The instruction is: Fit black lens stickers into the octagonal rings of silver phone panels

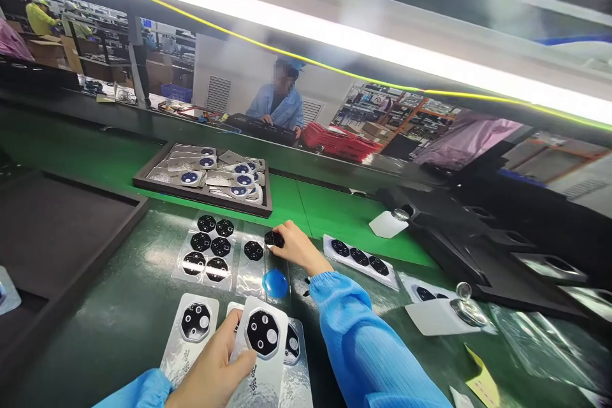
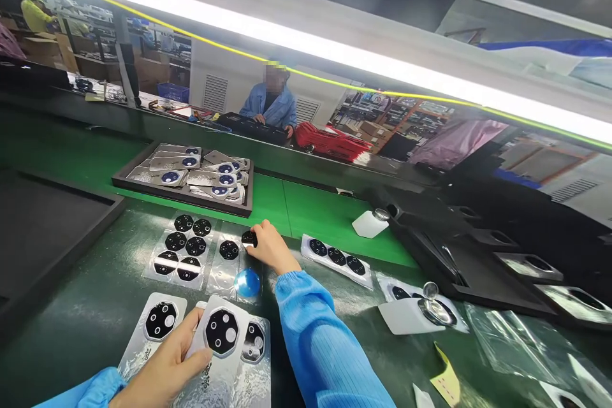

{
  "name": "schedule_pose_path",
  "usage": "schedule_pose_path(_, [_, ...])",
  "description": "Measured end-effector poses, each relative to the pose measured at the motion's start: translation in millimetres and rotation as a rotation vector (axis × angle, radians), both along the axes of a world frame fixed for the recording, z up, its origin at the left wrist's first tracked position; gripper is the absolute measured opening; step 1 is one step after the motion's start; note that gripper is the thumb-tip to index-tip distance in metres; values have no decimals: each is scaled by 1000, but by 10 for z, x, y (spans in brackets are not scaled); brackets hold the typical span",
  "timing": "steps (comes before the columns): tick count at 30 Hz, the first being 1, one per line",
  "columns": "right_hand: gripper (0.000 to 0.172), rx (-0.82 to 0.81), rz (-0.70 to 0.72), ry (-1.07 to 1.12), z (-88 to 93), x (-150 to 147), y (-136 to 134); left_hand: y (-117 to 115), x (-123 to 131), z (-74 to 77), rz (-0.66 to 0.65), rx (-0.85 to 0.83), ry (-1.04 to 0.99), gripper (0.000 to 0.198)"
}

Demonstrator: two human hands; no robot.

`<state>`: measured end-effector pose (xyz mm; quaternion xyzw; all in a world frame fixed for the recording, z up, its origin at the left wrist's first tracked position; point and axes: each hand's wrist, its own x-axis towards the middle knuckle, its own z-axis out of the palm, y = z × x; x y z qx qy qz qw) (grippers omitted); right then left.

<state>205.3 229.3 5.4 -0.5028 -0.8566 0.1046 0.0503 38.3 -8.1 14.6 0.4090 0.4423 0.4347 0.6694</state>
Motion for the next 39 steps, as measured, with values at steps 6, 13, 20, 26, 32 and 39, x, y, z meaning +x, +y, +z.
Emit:
schedule_pose_path(6, [29,59,8,45,138,28,-82,3,-1,-61,62,-75,-4,51])
schedule_pose_path(13, [29,133,25,214,406,351,-443,27,17,-25,71,-77,-29,49])
schedule_pose_path(20, [26,-39,-5,605,442,720,-1139,34,58,-28,106,-132,-129,53])
schedule_pose_path(26, [30,-127,-40,755,140,823,-1319,52,69,-65,109,-151,-154,52])
schedule_pose_path(32, [32,-70,-14,767,31,835,-1319,63,80,-105,117,-167,-174,51])
schedule_pose_path(39, [28,-23,32,695,56,778,-1349,70,79,-56,105,-185,-170,50])
